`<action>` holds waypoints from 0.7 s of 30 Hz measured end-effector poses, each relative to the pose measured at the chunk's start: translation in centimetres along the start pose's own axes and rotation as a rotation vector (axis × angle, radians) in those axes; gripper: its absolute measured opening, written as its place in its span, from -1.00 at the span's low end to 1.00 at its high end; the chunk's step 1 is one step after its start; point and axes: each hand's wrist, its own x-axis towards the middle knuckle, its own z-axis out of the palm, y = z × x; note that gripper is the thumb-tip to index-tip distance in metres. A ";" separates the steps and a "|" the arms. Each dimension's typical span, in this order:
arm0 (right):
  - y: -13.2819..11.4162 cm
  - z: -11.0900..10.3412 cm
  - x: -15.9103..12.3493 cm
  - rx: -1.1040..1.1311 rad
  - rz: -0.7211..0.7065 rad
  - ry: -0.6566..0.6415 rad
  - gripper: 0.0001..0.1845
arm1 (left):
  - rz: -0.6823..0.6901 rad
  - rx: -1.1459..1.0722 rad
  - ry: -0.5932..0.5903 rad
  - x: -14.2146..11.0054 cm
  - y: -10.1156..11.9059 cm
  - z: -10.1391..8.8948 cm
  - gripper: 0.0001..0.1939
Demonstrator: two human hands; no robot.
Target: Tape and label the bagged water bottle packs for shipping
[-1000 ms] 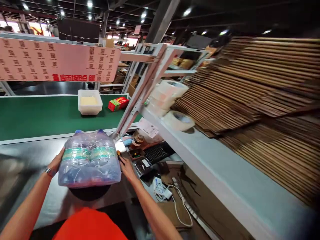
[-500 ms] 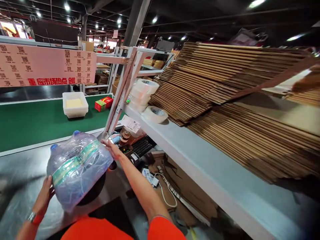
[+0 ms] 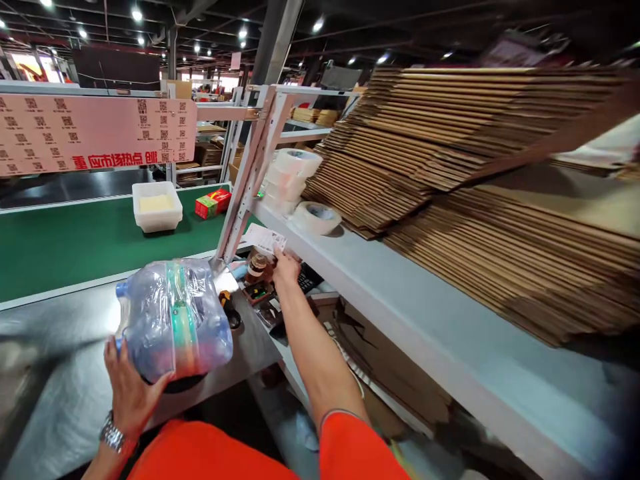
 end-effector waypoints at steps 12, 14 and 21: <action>-2.4 -11.5 -21.3 -0.558 -0.657 -0.037 -0.68 | 0.035 -0.236 -0.177 1.8 3.9 -1.0 -0.02; -2.4 -13.0 -26.4 -0.664 -0.868 -0.048 -0.81 | 0.051 -0.502 -0.392 3.4 5.8 -2.4 -0.32; -1.9 -15.7 -38.3 -0.853 -1.120 -0.078 -0.69 | -0.513 -1.173 -1.248 4.7 14.0 -0.3 -0.36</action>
